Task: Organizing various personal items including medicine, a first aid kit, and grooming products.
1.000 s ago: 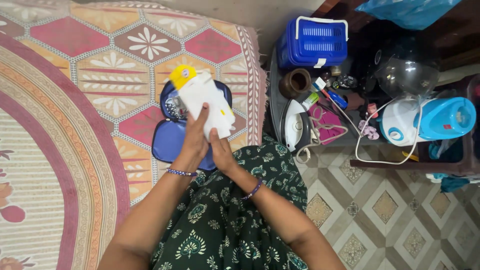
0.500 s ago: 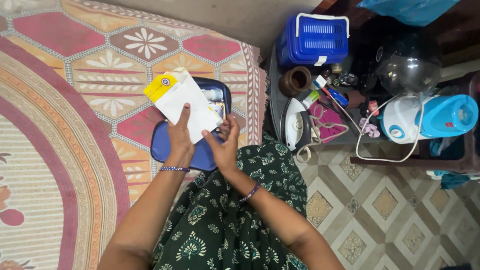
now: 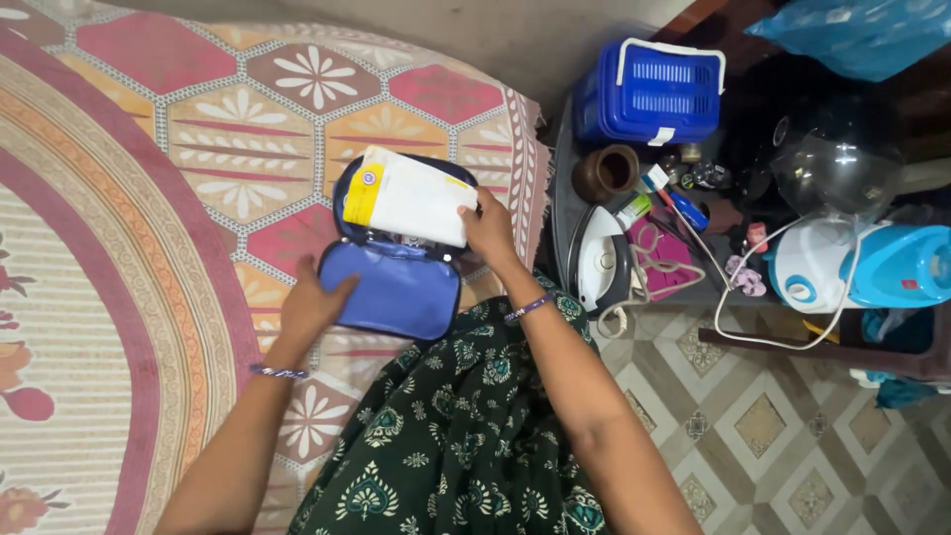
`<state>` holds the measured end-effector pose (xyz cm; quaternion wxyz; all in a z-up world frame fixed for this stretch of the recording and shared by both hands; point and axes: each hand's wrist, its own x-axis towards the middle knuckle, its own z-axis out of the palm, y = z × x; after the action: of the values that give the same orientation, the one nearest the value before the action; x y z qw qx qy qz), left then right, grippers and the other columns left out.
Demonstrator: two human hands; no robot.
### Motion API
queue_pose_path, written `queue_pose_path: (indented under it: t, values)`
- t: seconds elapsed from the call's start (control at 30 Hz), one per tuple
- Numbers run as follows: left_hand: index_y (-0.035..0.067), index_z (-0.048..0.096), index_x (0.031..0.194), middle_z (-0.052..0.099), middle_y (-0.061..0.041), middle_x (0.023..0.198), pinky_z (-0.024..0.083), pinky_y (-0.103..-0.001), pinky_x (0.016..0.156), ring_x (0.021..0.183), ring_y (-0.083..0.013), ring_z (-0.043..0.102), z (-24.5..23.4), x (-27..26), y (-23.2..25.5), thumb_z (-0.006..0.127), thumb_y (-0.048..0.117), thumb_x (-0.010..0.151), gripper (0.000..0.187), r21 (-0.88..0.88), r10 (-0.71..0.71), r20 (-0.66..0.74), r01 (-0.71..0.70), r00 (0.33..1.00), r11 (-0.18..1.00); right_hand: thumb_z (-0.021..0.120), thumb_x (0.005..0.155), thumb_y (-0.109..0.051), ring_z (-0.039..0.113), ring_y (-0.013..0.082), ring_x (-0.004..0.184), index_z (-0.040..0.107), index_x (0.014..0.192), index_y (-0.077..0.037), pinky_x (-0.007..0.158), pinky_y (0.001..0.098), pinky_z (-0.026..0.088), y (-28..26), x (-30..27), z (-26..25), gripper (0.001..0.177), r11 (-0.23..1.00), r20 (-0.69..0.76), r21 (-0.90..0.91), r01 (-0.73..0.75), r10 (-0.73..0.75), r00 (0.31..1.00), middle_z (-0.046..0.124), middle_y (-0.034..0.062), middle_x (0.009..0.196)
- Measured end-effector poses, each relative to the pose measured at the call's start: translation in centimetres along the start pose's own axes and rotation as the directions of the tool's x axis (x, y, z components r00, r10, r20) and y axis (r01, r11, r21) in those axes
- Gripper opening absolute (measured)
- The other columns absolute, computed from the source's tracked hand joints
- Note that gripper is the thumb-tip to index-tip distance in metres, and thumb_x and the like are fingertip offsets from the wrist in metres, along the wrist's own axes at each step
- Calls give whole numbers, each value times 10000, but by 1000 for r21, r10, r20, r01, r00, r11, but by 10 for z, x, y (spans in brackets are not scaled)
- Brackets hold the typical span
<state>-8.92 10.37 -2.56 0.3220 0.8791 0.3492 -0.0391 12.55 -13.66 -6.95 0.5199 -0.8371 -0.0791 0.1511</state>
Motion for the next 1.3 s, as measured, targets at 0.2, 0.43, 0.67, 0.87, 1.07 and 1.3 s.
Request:
queue_pose_path:
  t: [0.2,0.43,0.67,0.87,1.07,1.3]
  values:
    - [20,426,1440,514,-204,1462,444,-402,1079,1342,-342,513,-27,19,-10,725,193,801,726,-705,50,322,204,945,679,764,802,-220,696,427,997,700,1144,-23,865,470,548,-3,22,-3,400,911,147,-412,-40,110,983,722,257,1037]
    - [72,401,1475,490,-293,1453,481,-462,959,1247,-372,529,-28,66,89,582,419,1016,602,-849,20,527,527,849,29,704,882,-290,697,409,1043,739,1093,-31,916,451,523,54,65,20,336,870,369,-489,-62,271,889,719,256,1060]
    - [106,289,1572,239,-317,1601,279,-594,1120,1472,-446,272,44,57,123,718,586,818,992,-168,457,114,-437,882,884,680,844,-45,707,287,1030,684,1159,-25,886,366,550,43,45,-23,316,980,255,-94,177,-148,956,718,192,1073]
    - [98,445,1556,235,-318,1643,170,-642,1176,1527,-451,216,58,48,126,699,631,836,931,264,560,65,-555,826,789,640,914,1,693,211,876,680,1132,-76,785,328,584,53,0,-19,234,988,-161,58,140,-129,978,700,90,1031]
    - [84,477,1535,256,-314,1635,157,-650,1185,1528,-442,217,64,46,130,684,634,832,916,343,538,32,-515,843,786,828,700,-96,676,207,766,614,959,-24,701,342,578,37,-75,5,343,990,6,116,-78,78,997,683,123,935]
    - [61,492,1516,259,-329,1626,147,-665,1179,1535,-434,200,61,40,133,710,632,810,934,347,508,35,-487,861,801,887,651,-436,663,350,734,622,932,1,585,463,535,-40,-91,-5,584,894,-127,-438,96,-167,978,632,168,907]
